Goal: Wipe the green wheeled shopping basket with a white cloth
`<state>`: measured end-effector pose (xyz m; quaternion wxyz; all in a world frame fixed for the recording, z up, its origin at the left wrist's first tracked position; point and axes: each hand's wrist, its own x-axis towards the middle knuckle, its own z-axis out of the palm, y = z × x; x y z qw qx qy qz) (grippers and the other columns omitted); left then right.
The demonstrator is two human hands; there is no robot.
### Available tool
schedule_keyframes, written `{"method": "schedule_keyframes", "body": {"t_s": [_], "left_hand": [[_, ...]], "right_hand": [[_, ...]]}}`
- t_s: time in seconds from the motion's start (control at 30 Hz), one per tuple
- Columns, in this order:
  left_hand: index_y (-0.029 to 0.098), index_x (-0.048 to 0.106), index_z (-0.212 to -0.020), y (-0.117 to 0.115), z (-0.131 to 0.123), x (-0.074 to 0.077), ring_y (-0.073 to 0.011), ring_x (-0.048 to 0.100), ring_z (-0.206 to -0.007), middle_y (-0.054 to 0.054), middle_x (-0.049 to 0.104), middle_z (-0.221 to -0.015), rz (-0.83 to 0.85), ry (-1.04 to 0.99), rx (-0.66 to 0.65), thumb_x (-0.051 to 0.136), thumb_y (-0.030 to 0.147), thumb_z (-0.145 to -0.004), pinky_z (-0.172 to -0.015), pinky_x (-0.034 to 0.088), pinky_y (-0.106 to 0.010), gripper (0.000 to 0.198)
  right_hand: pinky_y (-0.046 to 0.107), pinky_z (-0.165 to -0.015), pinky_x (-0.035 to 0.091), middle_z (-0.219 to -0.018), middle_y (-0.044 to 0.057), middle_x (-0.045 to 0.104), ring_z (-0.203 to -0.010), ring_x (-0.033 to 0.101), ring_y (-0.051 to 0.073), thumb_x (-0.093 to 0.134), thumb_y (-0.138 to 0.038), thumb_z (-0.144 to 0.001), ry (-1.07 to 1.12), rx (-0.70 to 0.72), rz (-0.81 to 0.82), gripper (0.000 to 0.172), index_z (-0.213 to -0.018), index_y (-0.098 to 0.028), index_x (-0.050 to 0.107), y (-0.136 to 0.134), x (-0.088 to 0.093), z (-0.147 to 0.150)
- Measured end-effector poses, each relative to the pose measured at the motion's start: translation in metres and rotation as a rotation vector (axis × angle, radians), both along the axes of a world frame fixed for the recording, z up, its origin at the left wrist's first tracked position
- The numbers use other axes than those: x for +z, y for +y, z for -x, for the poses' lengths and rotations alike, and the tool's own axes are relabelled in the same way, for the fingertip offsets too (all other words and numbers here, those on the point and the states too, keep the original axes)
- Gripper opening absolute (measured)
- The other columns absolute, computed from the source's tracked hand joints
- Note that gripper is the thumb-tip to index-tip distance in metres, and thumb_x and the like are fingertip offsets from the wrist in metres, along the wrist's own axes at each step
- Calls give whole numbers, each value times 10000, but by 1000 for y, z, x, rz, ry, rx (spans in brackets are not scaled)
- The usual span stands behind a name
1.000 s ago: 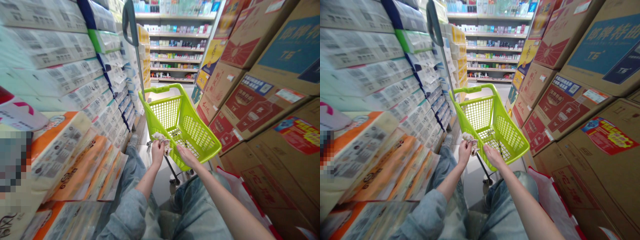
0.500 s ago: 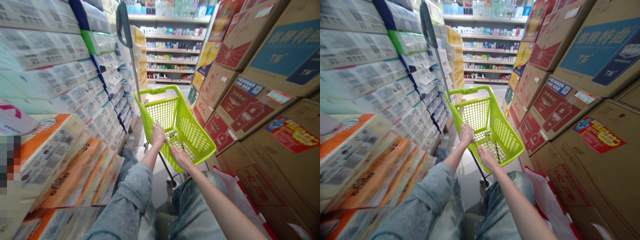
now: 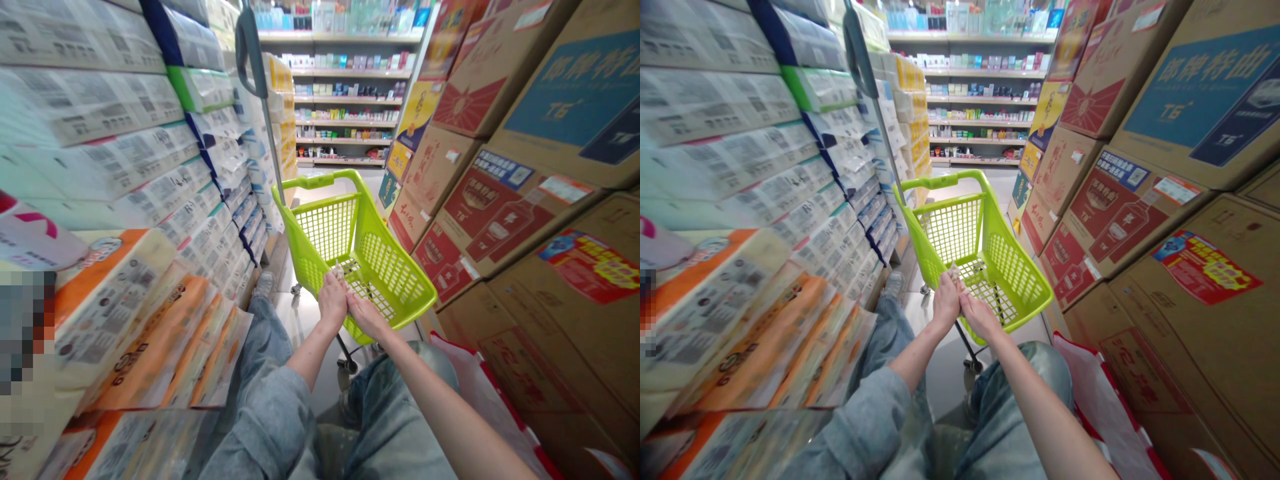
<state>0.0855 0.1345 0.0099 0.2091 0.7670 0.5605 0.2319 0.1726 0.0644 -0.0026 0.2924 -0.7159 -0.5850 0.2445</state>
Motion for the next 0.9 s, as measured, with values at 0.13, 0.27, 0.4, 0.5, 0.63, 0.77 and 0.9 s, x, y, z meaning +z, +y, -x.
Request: {"method": "schedule_keyframes", "body": {"t_s": [0.13,0.27,0.4,0.5,0.63,0.77,0.9], "left_hand": [[190,471,-977,8,20,3,-199,580,-904,-83,575,-995,-31,-151,-83,390,354,-900,-783,437,-297,198],[163,486,-933,53,40,14,-225,541,-968,-113,532,-957,-53,-305,247,408,319,-881,-871,423,-347,182],[160,493,-918,89,48,25,-234,524,-1009,-122,499,-1005,-104,-351,291,487,269,-823,-922,403,-359,145],[161,493,-927,103,48,29,-249,519,-1022,-123,516,-1015,-159,-358,292,517,208,-777,-919,404,-379,159],[146,519,-908,110,43,28,-276,518,-1027,-140,558,-977,-173,-358,318,540,238,-761,-920,399,-397,175],[138,570,-819,107,31,20,-252,560,-929,-124,566,-881,-143,-378,189,556,340,-750,-853,435,-354,213],[159,559,-672,108,24,7,-209,579,-772,-84,583,-722,-2,-614,124,361,382,-840,-736,458,-324,342]], "right_hand": [[341,-836,418,-1043,87,664,-989,588,236,149,-562,-913,32,15,-16,602,-1130,-220,593,-2,0,-1],[374,-849,418,-1074,77,654,-1013,579,253,141,-589,-901,27,-2,18,611,-1182,-251,564,-4,4,-1],[390,-886,408,-1124,77,636,-1056,565,251,133,-584,-904,29,5,17,615,-1229,-251,535,-4,5,0],[400,-897,405,-1142,84,629,-1081,555,259,130,-590,-901,16,4,26,627,-1250,-247,522,-4,6,1],[407,-910,398,-1184,80,612,-1110,538,263,134,-602,-896,16,-12,42,630,-1282,-260,496,-4,8,3],[395,-895,406,-1146,84,631,-1095,547,264,136,-593,-901,6,-23,56,629,-1282,-249,499,-3,10,4],[351,-881,408,-1083,56,657,-1073,560,238,147,-571,-912,10,0,16,585,-1274,-276,499,-3,8,3]]}}
